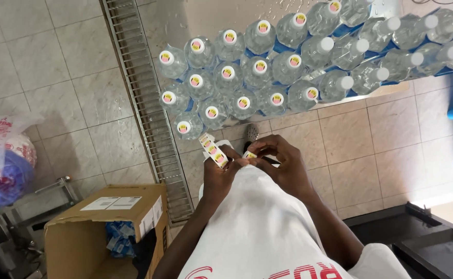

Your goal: Applying small circular labels to the center of bottle caps on multiple packs of water bottles.

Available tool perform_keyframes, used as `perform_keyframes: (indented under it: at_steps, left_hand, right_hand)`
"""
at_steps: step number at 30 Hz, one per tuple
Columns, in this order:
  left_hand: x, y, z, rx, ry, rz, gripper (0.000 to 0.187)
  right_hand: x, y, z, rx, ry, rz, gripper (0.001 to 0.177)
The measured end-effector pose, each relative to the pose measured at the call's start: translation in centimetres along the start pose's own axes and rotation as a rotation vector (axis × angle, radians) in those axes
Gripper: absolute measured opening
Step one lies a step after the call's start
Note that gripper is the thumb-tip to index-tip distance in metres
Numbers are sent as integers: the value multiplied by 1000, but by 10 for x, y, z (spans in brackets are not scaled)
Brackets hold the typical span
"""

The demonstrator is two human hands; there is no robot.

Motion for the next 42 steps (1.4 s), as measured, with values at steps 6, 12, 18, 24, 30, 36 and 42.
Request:
perform_keyframes:
  at_steps: [6, 12, 18, 24, 30, 36, 42]
  left_hand:
    - [3, 2, 10, -58, 47, -93, 28]
    - [10, 4, 2, -63, 88, 5, 16]
    - [14, 0, -6, -77, 63, 53, 20]
    - [17, 4, -9, -50, 27, 37, 23]
    - [22, 18, 13, -11, 125, -40, 48]
    - [22, 15, -8, -46, 198, -69, 21]
    - [29, 24, 8, -48, 213, -37, 19]
  right_hand:
    - [-3, 5, -6, -98, -107, 67, 37]
    - [-7, 8, -14, -222, -227, 112, 39]
    - [-18, 11, 2, -76, 70, 47, 40]
    - [-17, 15, -12, -136, 17, -47, 65]
    - [-21, 24, -10, -219, -77, 8, 64]
    - [-19, 26, -7, -277, -204, 33, 63]
    - [-22, 29, -6, -263, -165, 37, 64]
Point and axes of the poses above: each hand's wrist, its own y-axis towards the middle knuckle, its own x-axis out of the palm, z = x × y, the point moved 1 cm from there along y, towards the middle knuckle, and after that the axes turned 5 degrees about z, right-handed, at the moved point
